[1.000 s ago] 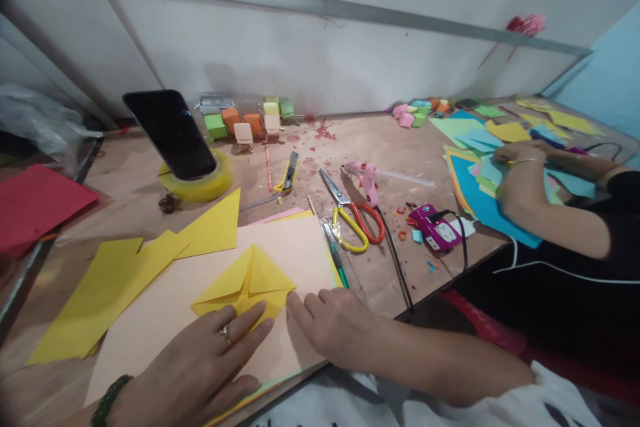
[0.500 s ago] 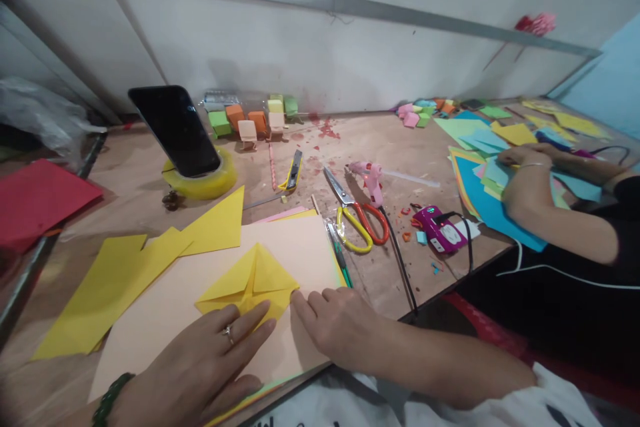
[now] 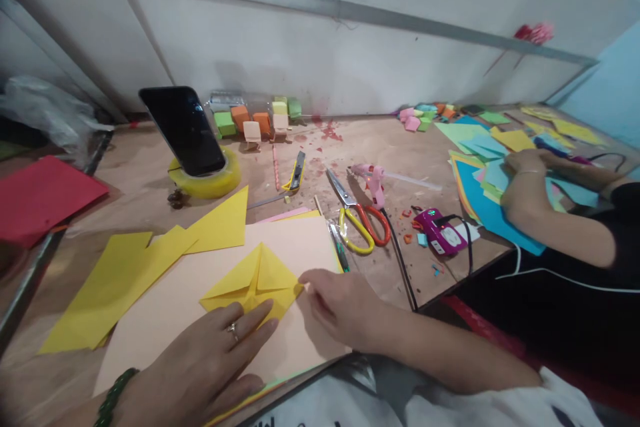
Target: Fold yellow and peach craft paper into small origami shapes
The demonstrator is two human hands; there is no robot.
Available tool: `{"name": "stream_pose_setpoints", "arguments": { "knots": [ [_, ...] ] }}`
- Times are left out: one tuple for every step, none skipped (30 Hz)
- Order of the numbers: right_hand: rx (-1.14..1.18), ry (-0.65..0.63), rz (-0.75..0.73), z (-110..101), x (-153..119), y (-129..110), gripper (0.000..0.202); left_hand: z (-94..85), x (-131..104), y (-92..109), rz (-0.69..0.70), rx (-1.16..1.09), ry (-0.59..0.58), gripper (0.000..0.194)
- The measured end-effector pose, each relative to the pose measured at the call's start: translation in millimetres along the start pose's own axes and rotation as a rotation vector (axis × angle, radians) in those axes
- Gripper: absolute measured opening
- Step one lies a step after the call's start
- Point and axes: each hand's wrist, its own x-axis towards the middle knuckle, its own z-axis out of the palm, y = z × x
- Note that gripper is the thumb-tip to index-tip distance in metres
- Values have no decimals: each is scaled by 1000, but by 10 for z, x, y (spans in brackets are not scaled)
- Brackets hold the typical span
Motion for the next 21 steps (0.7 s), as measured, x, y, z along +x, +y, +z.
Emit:
{"name": "stream_pose_setpoints", "arguments": {
  "knots": [
    [104, -48, 51, -57, 44, -1, 26, 2, 1, 2, 4, 3, -1, 53],
    [189, -103, 92, -112, 94, -4, 25, 3, 3, 3, 7, 8, -6, 52],
    [253, -164, 124, -158, 148, -8, 22, 2, 4, 2, 12, 12, -13, 52],
    [297, -212, 151, -195, 205, -12, 19, 1, 5, 1, 13, 16, -22, 51],
    [317, -249, 179, -223, 262, -17, 16, -1, 5, 0, 13, 17, -27, 51],
    [315, -280, 207, -241, 317, -22, 14, -3, 5, -2, 13, 16, -32, 51],
    [297, -307, 233, -253, 369, -29, 12, -5, 5, -3, 14, 14, -36, 51],
    [268, -331, 253, -262, 416, -37, 10, -8, 6, -3, 13, 12, -41, 51],
    [230, -352, 267, -268, 456, -46, 10, -12, 7, -3, 13, 9, -47, 51],
    [190, -371, 273, -275, 489, -55, 11, -16, 9, -2, 10, 4, -55, 52],
    [153, -387, 270, -281, 514, -65, 11, -21, 11, -2, 8, 0, -66, 52],
    [122, -394, 262, -287, 531, -75, 11, -26, 14, -1, 5, -5, -78, 52],
    [94, -396, 252, -291, 542, -83, 12, -29, 17, -1, 1, -9, -89, 52],
    [68, -394, 245, -294, 548, -90, 12, -31, 20, -2, -2, -14, -98, 52],
    [45, -392, 243, -294, 548, -95, 13, -31, 21, -3, -5, -19, -107, 52],
    [29, -389, 247, -293, 546, -97, 12, -30, 22, -4, -8, -24, -115, 52],
    [23, -381, 257, -293, 540, -97, 11, -28, 21, -4, -9, -28, -121, 53],
    [27, -371, 268, -294, 534, -94, 10, -26, 20, -4, -11, -30, -125, 54],
    [42, -362, 275, -299, 526, -89, 9, -25, 18, -3, -12, -32, -127, 54],
    [66, -354, 277, -309, 517, -81, 9, -27, 16, -1, -12, -32, -126, 54],
    [98, -349, 275, -323, 508, -73, 9, -29, 15, 1, -14, -30, -126, 54]
  ]
}}
